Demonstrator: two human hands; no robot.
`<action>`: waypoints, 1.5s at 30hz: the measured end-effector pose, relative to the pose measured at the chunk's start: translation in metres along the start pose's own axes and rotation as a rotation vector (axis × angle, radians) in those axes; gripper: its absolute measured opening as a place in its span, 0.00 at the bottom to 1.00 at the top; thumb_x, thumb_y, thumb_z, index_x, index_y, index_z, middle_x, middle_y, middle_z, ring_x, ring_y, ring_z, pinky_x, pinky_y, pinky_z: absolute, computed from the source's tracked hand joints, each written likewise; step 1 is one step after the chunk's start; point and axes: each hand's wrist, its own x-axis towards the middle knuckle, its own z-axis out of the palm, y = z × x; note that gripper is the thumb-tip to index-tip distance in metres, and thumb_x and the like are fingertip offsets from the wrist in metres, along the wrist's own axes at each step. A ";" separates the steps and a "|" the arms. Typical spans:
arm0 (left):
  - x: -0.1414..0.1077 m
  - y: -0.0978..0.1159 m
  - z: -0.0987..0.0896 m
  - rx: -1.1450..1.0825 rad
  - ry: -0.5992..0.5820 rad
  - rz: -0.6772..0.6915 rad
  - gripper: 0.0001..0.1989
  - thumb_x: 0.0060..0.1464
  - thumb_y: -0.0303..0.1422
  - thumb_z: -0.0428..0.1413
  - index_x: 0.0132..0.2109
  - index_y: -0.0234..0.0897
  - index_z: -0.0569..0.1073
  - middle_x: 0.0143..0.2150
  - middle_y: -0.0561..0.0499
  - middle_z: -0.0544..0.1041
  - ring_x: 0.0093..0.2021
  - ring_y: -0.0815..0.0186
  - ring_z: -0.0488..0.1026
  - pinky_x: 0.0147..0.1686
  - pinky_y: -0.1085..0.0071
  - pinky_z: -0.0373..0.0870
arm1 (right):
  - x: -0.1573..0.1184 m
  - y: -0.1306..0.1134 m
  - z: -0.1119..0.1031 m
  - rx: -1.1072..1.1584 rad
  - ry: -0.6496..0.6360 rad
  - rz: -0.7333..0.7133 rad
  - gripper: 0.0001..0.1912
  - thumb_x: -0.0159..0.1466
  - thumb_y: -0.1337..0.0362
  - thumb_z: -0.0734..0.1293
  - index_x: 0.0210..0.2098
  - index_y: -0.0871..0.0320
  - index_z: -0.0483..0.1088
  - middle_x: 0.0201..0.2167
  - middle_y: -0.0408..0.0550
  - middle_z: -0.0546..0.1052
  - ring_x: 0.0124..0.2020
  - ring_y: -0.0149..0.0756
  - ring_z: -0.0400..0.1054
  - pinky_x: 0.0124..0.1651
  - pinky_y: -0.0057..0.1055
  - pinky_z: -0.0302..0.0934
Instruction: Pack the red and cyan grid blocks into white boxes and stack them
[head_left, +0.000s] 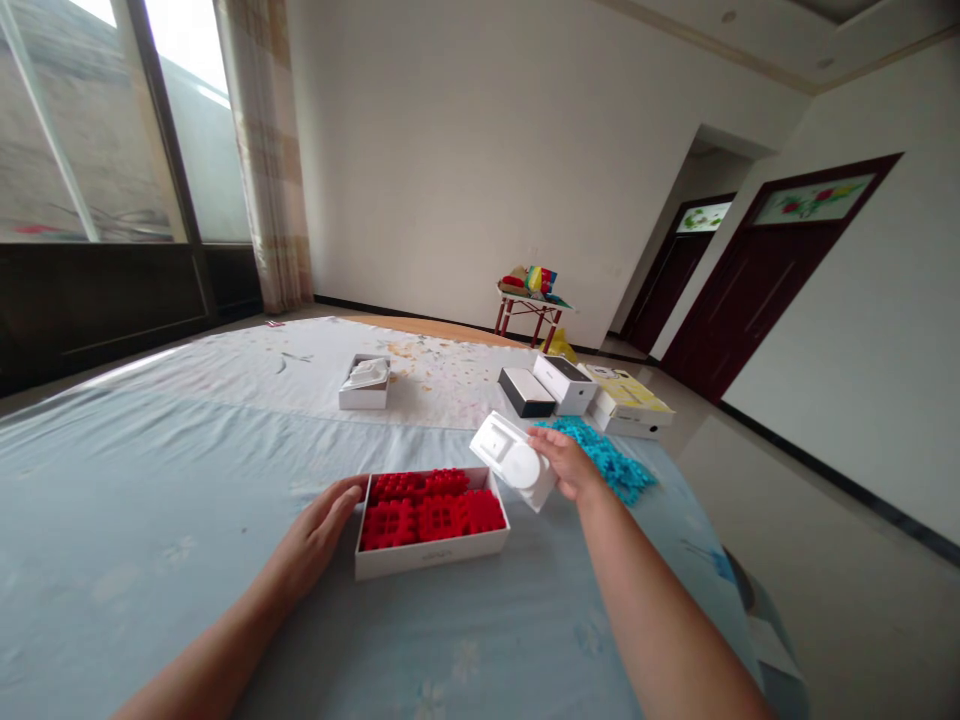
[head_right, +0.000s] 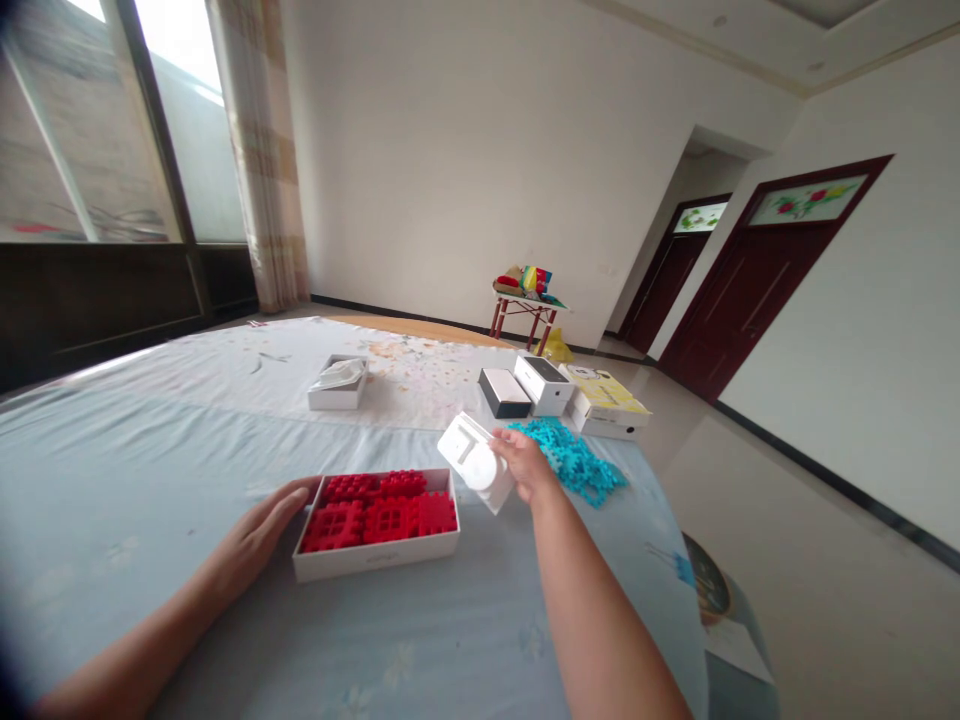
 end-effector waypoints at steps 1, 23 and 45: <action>0.000 0.001 0.000 -0.003 0.000 0.003 0.26 0.53 0.49 0.44 0.52 0.38 0.68 0.51 0.45 0.72 0.52 0.57 0.67 0.56 0.59 0.56 | 0.000 0.006 0.000 -0.027 0.010 0.005 0.20 0.56 0.56 0.62 0.44 0.63 0.67 0.33 0.51 0.78 0.32 0.41 0.73 0.32 0.35 0.67; -0.008 0.003 -0.010 -0.123 0.243 -0.026 0.28 0.50 0.52 0.44 0.42 0.33 0.72 0.44 0.42 0.75 0.41 0.58 0.74 0.39 0.66 0.70 | -0.029 0.016 -0.002 -0.439 0.128 -0.205 0.39 0.49 0.54 0.68 0.56 0.61 0.54 0.51 0.58 0.67 0.50 0.46 0.63 0.51 0.40 0.57; -0.014 0.014 0.004 -0.085 0.080 0.034 0.23 0.53 0.47 0.45 0.46 0.36 0.70 0.46 0.45 0.74 0.43 0.61 0.72 0.43 0.67 0.67 | -0.061 -0.058 0.033 -0.308 -0.554 -0.490 0.39 0.50 0.57 0.71 0.58 0.53 0.56 0.59 0.51 0.59 0.60 0.43 0.51 0.62 0.42 0.43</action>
